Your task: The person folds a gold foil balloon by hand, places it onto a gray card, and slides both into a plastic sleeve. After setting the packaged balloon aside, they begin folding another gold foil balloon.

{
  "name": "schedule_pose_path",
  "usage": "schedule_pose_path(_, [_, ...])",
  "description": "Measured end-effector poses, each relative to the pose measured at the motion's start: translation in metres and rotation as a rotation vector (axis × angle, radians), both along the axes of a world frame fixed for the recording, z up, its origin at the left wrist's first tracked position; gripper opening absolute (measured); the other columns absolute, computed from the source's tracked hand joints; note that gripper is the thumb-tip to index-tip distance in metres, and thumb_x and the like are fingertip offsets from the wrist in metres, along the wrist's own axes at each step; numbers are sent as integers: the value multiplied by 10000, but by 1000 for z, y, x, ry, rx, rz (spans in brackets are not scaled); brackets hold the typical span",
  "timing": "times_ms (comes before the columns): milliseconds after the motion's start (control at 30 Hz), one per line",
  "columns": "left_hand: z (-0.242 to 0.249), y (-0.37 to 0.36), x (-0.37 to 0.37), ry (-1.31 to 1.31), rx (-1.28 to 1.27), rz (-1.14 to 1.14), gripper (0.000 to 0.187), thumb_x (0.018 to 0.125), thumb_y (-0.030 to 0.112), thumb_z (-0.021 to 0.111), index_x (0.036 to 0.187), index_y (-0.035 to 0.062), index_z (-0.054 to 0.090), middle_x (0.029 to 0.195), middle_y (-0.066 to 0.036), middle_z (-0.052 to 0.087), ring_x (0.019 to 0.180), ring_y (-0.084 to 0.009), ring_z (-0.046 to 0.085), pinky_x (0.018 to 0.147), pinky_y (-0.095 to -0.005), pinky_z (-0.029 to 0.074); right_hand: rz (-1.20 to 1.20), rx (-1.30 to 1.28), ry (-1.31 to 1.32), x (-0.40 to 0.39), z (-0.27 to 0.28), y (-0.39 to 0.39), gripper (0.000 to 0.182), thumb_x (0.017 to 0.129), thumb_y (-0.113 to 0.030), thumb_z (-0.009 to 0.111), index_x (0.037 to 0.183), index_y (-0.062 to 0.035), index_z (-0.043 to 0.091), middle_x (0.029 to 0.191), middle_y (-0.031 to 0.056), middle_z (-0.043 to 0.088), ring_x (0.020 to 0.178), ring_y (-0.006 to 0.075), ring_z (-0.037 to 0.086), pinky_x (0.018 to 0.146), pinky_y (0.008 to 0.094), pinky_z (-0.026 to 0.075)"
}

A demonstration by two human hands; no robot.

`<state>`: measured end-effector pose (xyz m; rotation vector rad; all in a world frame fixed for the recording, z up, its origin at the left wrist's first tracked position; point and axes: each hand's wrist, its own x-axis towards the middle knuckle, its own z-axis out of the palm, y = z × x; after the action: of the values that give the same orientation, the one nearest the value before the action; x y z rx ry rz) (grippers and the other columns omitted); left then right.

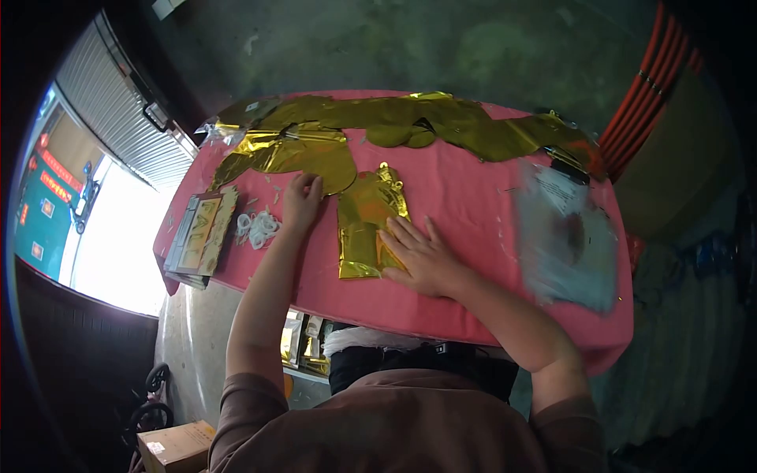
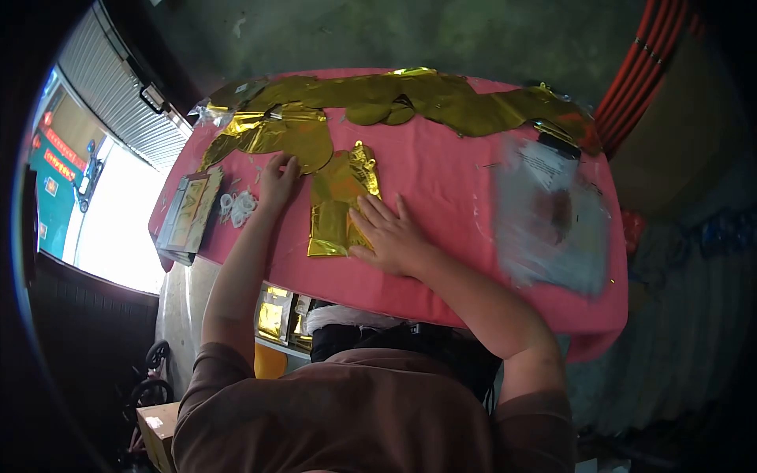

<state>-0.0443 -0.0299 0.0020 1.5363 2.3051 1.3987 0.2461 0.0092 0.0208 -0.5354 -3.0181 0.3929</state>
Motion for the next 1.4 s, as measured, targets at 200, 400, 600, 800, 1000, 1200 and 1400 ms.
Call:
schedule_pose_path(200, [17,3,35,156,106,-6,159,840,133,577,933,10,618,944,-120,610,877,-269,598,767,-324,461,3,2,8,2,0,0,721,895,-508,391,1435,-71,199,1502,157,143,1398,257,117,1091,553,35])
schedule_pose_path(400, [34,6,80,86,142,-245,141,816,77,591,939,11,608,903,-126,608,831,-259,607,723,-323,475,24,0,23,0,1,0,714,888,-492,414,1422,-55,233,1497,166,152,1398,263,110,1089,560,40])
schedule_pose_path(600, [56,-31,115,102,-143,-491,136,803,106,606,900,10,608,863,-131,592,740,-290,599,656,-352,490,-10,-34,-4,0,4,-1,704,884,-482,424,1410,-45,257,1489,173,172,1398,265,110,1086,563,50])
schedule_pose_path(800, [42,-42,107,318,-136,-462,137,769,114,629,868,20,615,877,-128,584,830,-315,569,727,-390,478,-1,-7,30,0,-1,-1,701,884,-490,421,1410,-53,265,1486,174,180,1394,266,126,1085,563,42])
schedule_pose_path(1000, [41,-44,105,306,-134,-474,149,746,96,645,874,23,620,918,-116,587,885,-304,554,776,-385,465,2,-7,56,1,-1,-1,698,884,-486,426,1410,-55,268,1486,171,182,1394,265,129,1086,562,38])
schedule_pose_path(1200, [51,-54,113,333,-94,-456,165,741,87,649,884,12,616,971,-118,595,919,-301,555,792,-383,463,8,-7,70,1,-3,-1,707,879,-489,431,1408,-47,272,1484,171,192,1396,263,122,1084,566,31])
schedule_pose_path(1400, [60,-92,132,366,-127,-499,192,734,74,656,908,4,616,1007,-129,597,940,-316,555,820,-391,456,10,-5,97,1,-6,0,723,872,-499,434,1404,-36,276,1483,178,189,1397,263,118,1081,572,32])
